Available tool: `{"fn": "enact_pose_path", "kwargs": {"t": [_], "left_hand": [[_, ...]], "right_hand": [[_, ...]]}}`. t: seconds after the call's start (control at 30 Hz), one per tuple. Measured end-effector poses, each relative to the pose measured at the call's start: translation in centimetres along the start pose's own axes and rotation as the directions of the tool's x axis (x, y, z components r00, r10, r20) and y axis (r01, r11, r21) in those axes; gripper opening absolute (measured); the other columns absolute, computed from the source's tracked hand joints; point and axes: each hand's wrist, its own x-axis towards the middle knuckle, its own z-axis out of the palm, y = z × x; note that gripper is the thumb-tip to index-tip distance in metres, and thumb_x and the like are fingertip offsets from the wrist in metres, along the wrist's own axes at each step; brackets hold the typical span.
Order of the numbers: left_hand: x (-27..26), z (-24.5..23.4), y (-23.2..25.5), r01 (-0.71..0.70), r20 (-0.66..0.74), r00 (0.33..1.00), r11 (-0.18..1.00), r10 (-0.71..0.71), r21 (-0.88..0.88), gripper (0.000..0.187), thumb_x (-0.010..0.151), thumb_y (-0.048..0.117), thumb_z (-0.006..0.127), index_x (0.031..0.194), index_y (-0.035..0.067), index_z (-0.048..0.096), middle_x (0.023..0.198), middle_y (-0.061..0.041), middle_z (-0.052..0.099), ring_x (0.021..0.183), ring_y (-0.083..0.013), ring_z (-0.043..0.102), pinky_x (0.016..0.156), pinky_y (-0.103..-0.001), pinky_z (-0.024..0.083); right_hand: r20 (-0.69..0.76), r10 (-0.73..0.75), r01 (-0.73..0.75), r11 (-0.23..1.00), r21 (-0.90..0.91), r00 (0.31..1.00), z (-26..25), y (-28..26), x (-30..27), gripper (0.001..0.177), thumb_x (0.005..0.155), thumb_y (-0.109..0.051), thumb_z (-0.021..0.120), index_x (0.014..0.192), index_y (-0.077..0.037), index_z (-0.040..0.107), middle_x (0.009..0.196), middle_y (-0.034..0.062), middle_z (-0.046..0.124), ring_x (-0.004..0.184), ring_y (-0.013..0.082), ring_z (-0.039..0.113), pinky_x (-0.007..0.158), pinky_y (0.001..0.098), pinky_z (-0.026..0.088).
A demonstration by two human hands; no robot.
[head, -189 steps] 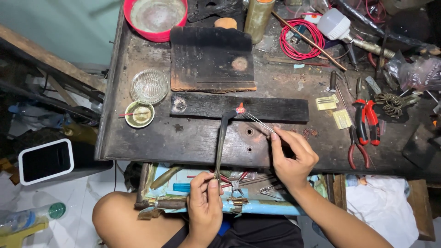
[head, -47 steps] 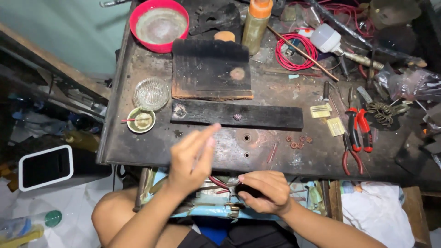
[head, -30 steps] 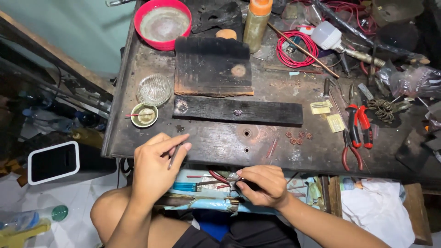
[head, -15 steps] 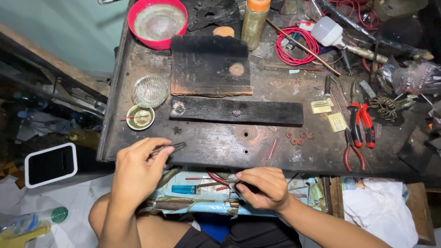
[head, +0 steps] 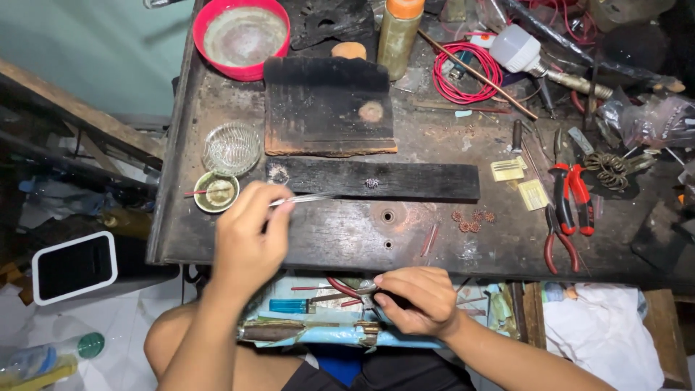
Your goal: Using a torch and precision tools to heat and arrange small metal components for jewelry assembly.
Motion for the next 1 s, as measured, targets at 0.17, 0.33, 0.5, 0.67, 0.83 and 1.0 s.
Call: {"fn": "enact_pose_path", "kwargs": {"t": [0.17, 0.33, 0.5, 0.67, 0.83, 1.0], "left_hand": [[1.7, 4.1, -2.4, -0.112, 0.001, 0.994, 0.989, 0.112, -0.094, 0.008, 0.101, 0.001, 0.053, 0.1, -0.001, 0.061, 0.093, -0.013, 0.06, 0.087, -0.0284, 0.059, 0.08, -0.038, 0.046], [2.2, 5.3, -3.1, -0.087, 0.038, 0.995, 0.99, 0.091, -0.112, 0.007, 0.102, 0.003, 0.055, 0.102, 0.001, 0.061, 0.096, -0.012, 0.063, 0.092, -0.0283, 0.061, 0.083, -0.038, 0.047], [2.1, 5.9, -3.5, -0.082, 0.06, 0.994, 0.99, 0.089, -0.116, 0.009, 0.103, 0.006, 0.054, 0.102, 0.001, 0.061, 0.097, -0.011, 0.063, 0.092, -0.028, 0.059, 0.083, -0.039, 0.045], [2.0, 6.1, -3.7, -0.064, 0.078, 0.994, 0.991, 0.073, -0.115, 0.007, 0.102, 0.004, 0.054, 0.1, 0.002, 0.06, 0.096, -0.011, 0.062, 0.092, -0.0277, 0.056, 0.084, -0.039, 0.043], [1.9, 6.0, -3.3, -0.109, 0.052, 0.992, 0.99, 0.114, -0.095, 0.009, 0.102, 0.0, 0.052, 0.098, 0.0, 0.06, 0.093, -0.011, 0.061, 0.087, -0.0274, 0.052, 0.079, -0.038, 0.042], [1.7, 6.5, -2.9, -0.123, -0.018, 0.992, 0.988, 0.122, -0.091, 0.01, 0.098, -0.001, 0.052, 0.093, 0.0, 0.06, 0.088, -0.012, 0.061, 0.084, -0.0276, 0.056, 0.077, -0.038, 0.044]], "right_hand": [[0.002, 0.011, -0.011, 1.0, -0.004, 1.0, 0.0, 0.1, -0.2, 0.014, 0.09, -0.013, 0.07, 0.086, 0.001, 0.073, 0.078, 0.0101, 0.076, 0.062, 0.02, 0.076, 0.054, 0.026, 0.06], [0.007, 0.007, -0.007, 1.0, 0.004, 1.0, 0.1, 0.2, -0.2, 0.016, 0.091, -0.013, 0.069, 0.087, 0.001, 0.073, 0.077, 0.0101, 0.075, 0.061, 0.0201, 0.075, 0.053, 0.0257, 0.06], [0.014, 0.009, -0.009, 1.0, 0.013, 1.0, 0.1, 0.0, -0.2, 0.015, 0.092, -0.013, 0.069, 0.088, 0.002, 0.072, 0.076, 0.0103, 0.074, 0.06, 0.0209, 0.073, 0.053, 0.0263, 0.058], [0.013, 0.008, -0.008, 1.0, -0.003, 1.0, 0.1, -0.1, -0.2, 0.015, 0.092, -0.014, 0.069, 0.088, 0.0, 0.073, 0.076, 0.0094, 0.073, 0.06, 0.0202, 0.073, 0.053, 0.026, 0.056], [0.013, -0.004, 0.004, 1.0, -0.001, 1.0, 0.1, -0.2, -0.2, 0.015, 0.092, -0.014, 0.07, 0.088, 0.001, 0.073, 0.075, 0.0098, 0.074, 0.06, 0.0203, 0.074, 0.052, 0.026, 0.057], [0.008, -0.015, 0.015, 1.0, -0.003, 1.0, 0.2, -0.2, -0.1, 0.016, 0.092, -0.014, 0.07, 0.087, 0.001, 0.073, 0.075, 0.0097, 0.074, 0.06, 0.0206, 0.074, 0.052, 0.0261, 0.057]]}}
